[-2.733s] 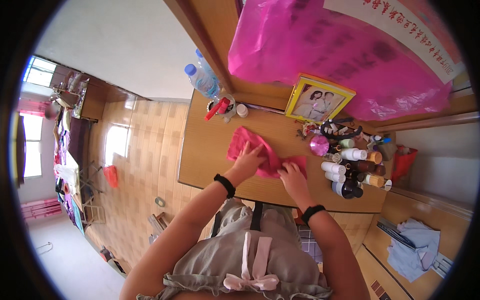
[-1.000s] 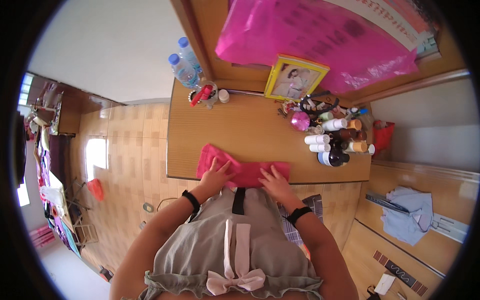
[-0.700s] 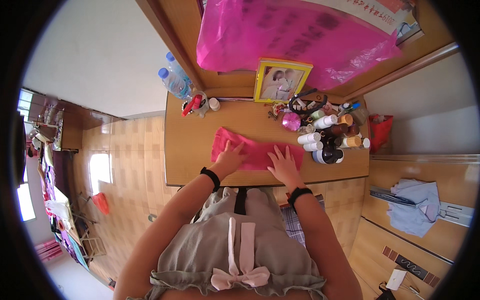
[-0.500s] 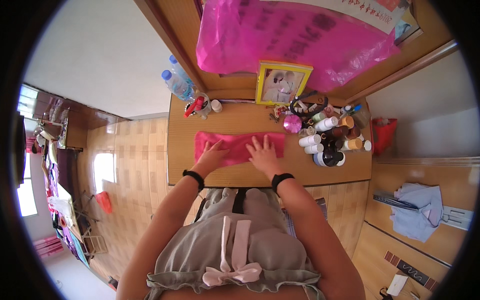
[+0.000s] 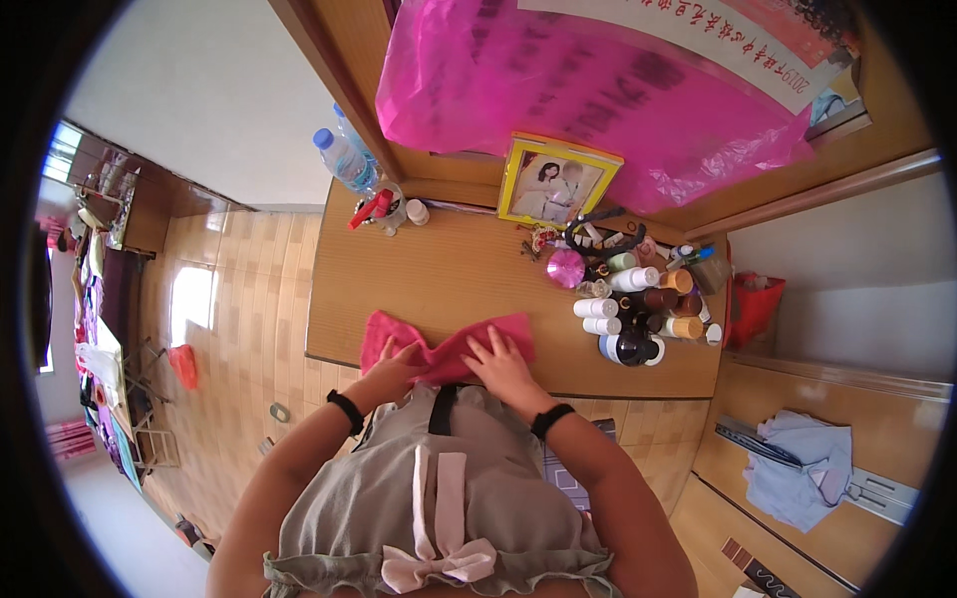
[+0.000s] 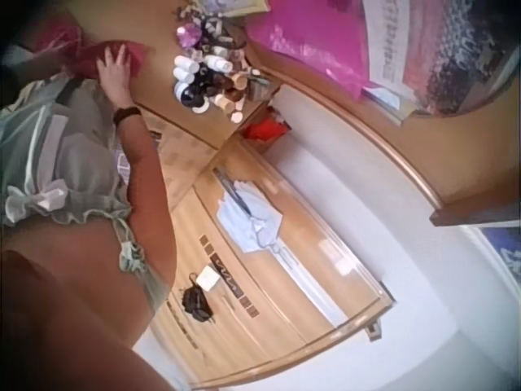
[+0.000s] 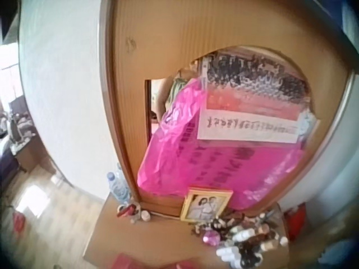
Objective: The person wipes a wooden cabinet surface with a pink cloth, moving items like bottles and a picture frame aside. They then move to a bed and wipe a small wooden table, moving a bowl of dumplings and a watermelon to clean the surface.
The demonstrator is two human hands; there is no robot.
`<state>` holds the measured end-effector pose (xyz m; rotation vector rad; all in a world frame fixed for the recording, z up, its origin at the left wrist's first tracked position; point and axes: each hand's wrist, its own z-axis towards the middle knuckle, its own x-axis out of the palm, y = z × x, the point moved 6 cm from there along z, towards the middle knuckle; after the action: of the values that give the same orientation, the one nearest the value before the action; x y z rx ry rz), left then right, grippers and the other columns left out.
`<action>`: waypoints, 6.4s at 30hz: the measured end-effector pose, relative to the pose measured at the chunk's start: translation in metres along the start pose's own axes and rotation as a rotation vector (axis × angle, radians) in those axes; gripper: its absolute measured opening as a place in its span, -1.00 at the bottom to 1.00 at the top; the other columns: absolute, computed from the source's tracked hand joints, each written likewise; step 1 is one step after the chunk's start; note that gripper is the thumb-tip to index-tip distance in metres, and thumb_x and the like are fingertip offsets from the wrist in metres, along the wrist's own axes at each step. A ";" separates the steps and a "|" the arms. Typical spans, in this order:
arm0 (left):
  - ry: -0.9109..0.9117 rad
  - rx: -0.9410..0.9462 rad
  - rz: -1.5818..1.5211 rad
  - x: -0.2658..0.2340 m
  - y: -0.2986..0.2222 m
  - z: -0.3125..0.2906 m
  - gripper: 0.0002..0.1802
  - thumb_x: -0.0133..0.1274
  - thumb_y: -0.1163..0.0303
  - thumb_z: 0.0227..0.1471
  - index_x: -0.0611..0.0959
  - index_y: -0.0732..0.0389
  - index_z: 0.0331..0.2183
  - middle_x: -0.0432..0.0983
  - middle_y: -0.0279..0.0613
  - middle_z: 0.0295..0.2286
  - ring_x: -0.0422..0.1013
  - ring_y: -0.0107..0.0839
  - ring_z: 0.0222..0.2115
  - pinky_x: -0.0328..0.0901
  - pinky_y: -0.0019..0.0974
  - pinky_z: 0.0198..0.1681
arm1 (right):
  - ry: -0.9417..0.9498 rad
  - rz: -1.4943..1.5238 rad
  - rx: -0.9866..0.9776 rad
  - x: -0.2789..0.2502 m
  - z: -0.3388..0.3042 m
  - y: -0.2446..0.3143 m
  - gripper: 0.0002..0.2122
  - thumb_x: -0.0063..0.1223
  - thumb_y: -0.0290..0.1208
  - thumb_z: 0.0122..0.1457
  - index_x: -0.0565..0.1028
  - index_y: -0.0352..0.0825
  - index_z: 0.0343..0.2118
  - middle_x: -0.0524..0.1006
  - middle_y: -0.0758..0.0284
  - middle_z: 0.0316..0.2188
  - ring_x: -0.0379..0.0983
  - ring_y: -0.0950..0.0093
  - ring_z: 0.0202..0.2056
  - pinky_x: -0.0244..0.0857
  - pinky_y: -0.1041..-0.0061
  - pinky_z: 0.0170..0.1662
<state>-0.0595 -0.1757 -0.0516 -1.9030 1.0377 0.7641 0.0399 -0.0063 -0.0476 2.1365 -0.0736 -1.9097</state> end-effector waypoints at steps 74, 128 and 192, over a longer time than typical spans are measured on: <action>-0.438 -0.351 -0.177 -0.047 0.118 0.021 -0.51 0.00 0.52 -0.09 0.59 0.03 -0.04 0.35 -0.19 0.07 0.23 -0.19 0.11 0.02 0.04 0.21 | -0.208 0.162 0.276 0.002 0.108 -0.033 -0.70 -0.11 -0.30 0.17 0.54 0.07 -0.07 0.24 0.16 0.20 0.00 -0.09 0.24 -0.03 -0.05 0.22; -0.587 -0.210 -0.070 -0.045 0.190 -0.029 -0.52 -0.06 0.46 -0.01 0.52 0.02 0.02 0.24 -0.19 0.13 0.11 0.08 0.16 0.19 -0.11 0.15 | -0.024 0.070 0.328 0.017 0.173 0.046 -0.66 0.01 -0.35 0.12 0.49 -0.03 0.00 0.28 0.12 0.16 0.20 -0.12 0.12 0.35 0.09 -0.02; -0.141 1.040 0.391 -0.093 0.252 0.003 -0.65 -0.05 0.31 0.00 0.61 0.01 -0.12 0.27 -0.14 0.09 0.19 0.24 0.08 0.23 0.20 0.05 | -0.147 0.108 1.157 0.062 0.226 0.200 -0.74 -0.11 -0.41 0.10 0.42 -0.27 -0.13 0.37 0.27 0.11 0.22 0.03 0.14 0.27 0.24 0.12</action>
<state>-0.3237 -0.2206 -0.0718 -0.7635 1.3670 0.4028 -0.1451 -0.2497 -0.0807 2.4369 -1.6233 -2.1983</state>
